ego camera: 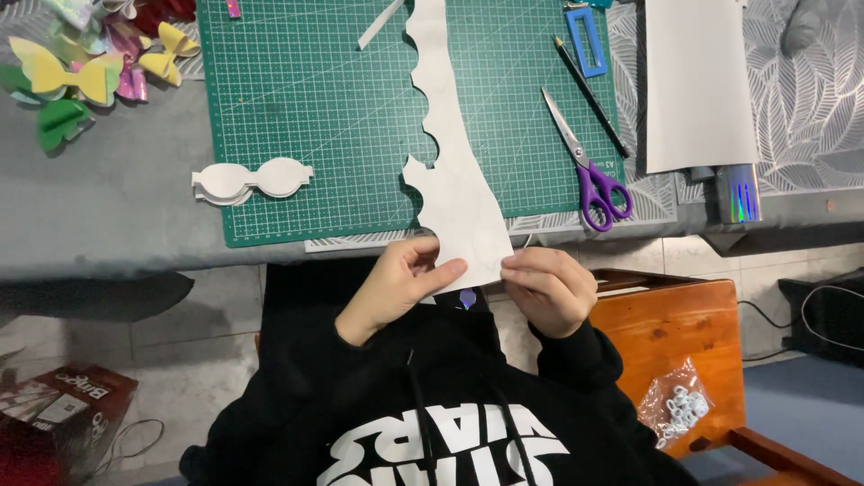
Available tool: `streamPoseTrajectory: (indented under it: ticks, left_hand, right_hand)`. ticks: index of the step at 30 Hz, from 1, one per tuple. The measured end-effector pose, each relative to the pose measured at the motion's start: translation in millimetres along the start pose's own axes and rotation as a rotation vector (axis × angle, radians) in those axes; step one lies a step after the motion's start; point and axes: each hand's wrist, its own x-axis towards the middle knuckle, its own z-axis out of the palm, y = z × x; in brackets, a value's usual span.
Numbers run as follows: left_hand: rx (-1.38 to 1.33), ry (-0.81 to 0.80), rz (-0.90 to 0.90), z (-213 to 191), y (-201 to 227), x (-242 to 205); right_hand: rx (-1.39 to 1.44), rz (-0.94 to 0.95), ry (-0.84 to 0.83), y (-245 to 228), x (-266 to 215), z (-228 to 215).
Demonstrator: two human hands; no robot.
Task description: Cutting out decorative shapes from a sheet of leather or synthetic material using scissors.
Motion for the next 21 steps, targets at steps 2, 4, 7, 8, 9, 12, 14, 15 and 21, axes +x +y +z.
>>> streamPoseTrajectory:
  ticks: [2,4,7,8,9,12,14,15,21]
  left_hand:
    - [0.085,-0.019,0.007,8,18,-1]
    - [0.168,-0.035,0.015,12,25,2]
    - [0.416,0.043,0.013,13,26,8]
    - [0.258,-0.019,0.001,15,31,8]
    - [0.1,-0.08,-0.012,16,36,8]
    - [0.21,-0.058,0.012,6,15,12]
    - [0.251,-0.045,-0.028,0,-1,14]
    - [0.293,-0.032,-0.067,-4,-9,15]
    - [0.085,-0.071,0.048,-5,5,9]
  right_hand:
    - [0.002,-0.007,0.003,1,-1,0]
    - [0.006,-0.017,0.004,3,-1,-1]
    - [0.014,-0.032,-0.016,7,0,-4]
    - [-0.029,-0.034,-0.043,10,1,-7]
    - [-0.073,-0.036,-0.07,13,3,-10]
    - [-0.223,0.059,-0.125,72,-26,-37]
    - [-0.342,0.162,-0.128,60,-10,-52]
    - [-0.46,0.263,-0.128,54,-1,-58]
    - [-0.598,0.438,-0.247,64,10,-70]
